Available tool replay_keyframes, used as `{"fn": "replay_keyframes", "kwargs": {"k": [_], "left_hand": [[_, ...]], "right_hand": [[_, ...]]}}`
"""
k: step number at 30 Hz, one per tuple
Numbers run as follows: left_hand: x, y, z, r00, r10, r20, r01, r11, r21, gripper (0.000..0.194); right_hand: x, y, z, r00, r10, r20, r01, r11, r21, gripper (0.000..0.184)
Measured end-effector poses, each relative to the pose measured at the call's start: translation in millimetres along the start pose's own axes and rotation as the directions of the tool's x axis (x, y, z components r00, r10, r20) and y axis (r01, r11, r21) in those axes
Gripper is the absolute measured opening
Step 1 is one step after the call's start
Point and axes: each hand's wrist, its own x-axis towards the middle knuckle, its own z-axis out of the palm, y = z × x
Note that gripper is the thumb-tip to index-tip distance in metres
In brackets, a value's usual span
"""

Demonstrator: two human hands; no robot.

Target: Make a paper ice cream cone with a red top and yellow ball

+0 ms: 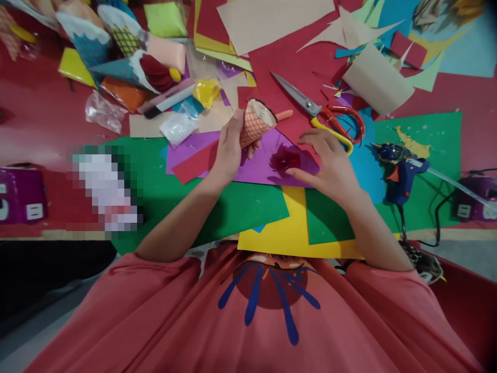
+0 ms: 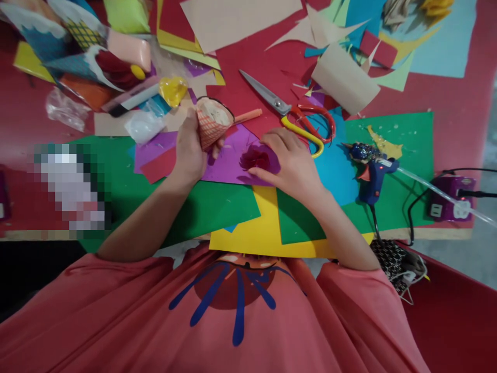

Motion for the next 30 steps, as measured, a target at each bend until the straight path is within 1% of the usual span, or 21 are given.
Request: {"fn": "replay_keyframes", "kwargs": {"k": [1,2,5,8,11,14,17,22,25,28,30], "left_hand": [[0,0,-0.5,1.0,-0.008,0.009,0.008,1.0,0.008,0.069],[0,0,-0.7,1.0,-0.016,0.02,0.015,1.0,0.013,0.07],[-2,2,0.1,0.999,-0.011,0.035,0.011,1.0,0.006,0.067],[-4,5,1.4,0.999,0.017,0.04,-0.017,1.0,-0.017,0.065],[-4,5,1.3,0.999,0.024,0.041,-0.024,1.0,-0.008,0.065],[-4,4,0.4,1.0,0.015,0.022,-0.016,0.999,0.036,0.064],[-3,2,0.0,1.0,0.023,0.02,-0.024,0.999,0.04,0.065],[-1,0,0.7,0.998,0.055,0.026,-0.054,0.998,-0.01,0.066],[-2,1,1.0,0.997,0.054,0.048,-0.053,0.998,-0.028,0.064],[-3,1,0.7,0.997,0.059,0.056,-0.059,0.998,-0.014,0.063],[-3,1,0.1,0.997,0.055,0.059,-0.056,0.998,0.008,0.063]], "right_hand": [[2,0,6,0.999,0.035,0.007,-0.035,0.999,-0.004,0.044],[4,1,10,0.998,0.062,0.018,-0.062,0.998,-0.005,0.044],[4,3,18,0.994,0.096,0.043,-0.097,0.995,0.028,0.034],[2,6,20,0.996,0.085,0.018,-0.086,0.989,0.117,0.023],[2,8,19,0.998,0.063,-0.023,-0.058,0.984,0.171,0.02],[2,9,19,0.998,0.057,-0.028,-0.052,0.983,0.173,0.019],[1,11,21,0.998,0.047,-0.041,-0.04,0.986,0.161,0.021],[-1,13,26,0.998,0.037,-0.053,-0.031,0.992,0.126,0.023],[-2,14,27,0.998,0.047,-0.043,-0.046,0.998,0.04,0.028],[-2,14,24,1.0,0.028,-0.013,-0.029,0.998,-0.057,0.035],[-2,14,21,1.0,0.014,0.006,-0.014,0.997,-0.073,0.041]]}}
